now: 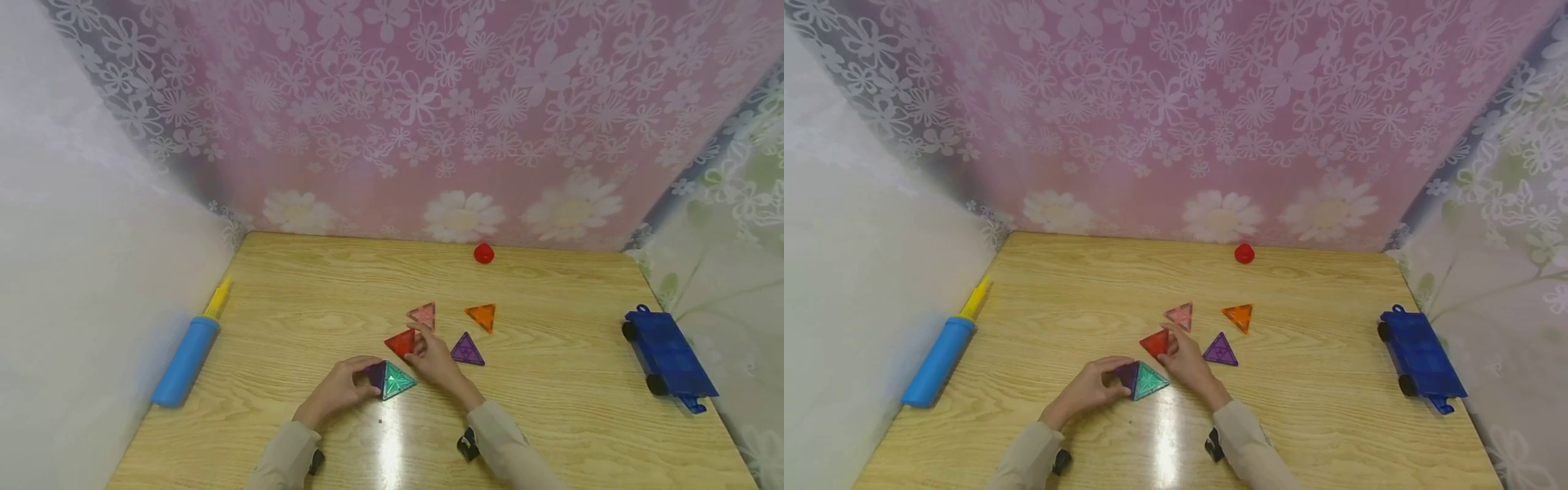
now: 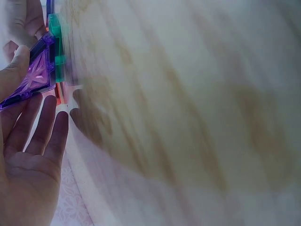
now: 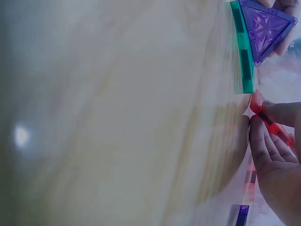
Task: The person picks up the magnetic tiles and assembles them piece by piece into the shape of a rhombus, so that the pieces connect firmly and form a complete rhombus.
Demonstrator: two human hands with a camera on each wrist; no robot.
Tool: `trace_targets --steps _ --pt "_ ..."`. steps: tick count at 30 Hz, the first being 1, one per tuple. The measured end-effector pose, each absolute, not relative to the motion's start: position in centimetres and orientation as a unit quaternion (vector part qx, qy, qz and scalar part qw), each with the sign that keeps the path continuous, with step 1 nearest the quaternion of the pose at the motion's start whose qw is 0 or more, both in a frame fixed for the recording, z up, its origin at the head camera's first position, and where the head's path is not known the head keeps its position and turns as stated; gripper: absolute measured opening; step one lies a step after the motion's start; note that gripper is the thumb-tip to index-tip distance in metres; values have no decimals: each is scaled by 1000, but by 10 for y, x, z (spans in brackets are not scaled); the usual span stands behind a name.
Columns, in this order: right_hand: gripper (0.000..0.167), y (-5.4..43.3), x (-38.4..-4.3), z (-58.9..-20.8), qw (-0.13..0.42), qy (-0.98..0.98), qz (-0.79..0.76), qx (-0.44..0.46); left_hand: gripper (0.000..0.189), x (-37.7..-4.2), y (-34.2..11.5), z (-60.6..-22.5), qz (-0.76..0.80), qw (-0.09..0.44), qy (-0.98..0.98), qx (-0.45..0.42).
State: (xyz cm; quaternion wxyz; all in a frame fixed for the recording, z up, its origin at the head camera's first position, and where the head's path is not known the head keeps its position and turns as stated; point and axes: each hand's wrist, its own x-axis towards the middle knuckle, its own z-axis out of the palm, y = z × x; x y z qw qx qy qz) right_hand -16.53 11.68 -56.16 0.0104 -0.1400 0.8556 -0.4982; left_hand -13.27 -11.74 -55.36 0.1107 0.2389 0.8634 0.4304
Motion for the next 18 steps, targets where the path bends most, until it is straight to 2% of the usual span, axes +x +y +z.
trace_targets --steps 8,18 --pt "59 124 -155 -561 11 842 -530 -96 51 -132 -117 -554 428 108 865 238" --pt "55 129 -145 -559 20 835 -540 -106 49 -133 -115 -552 438 110 861 232"
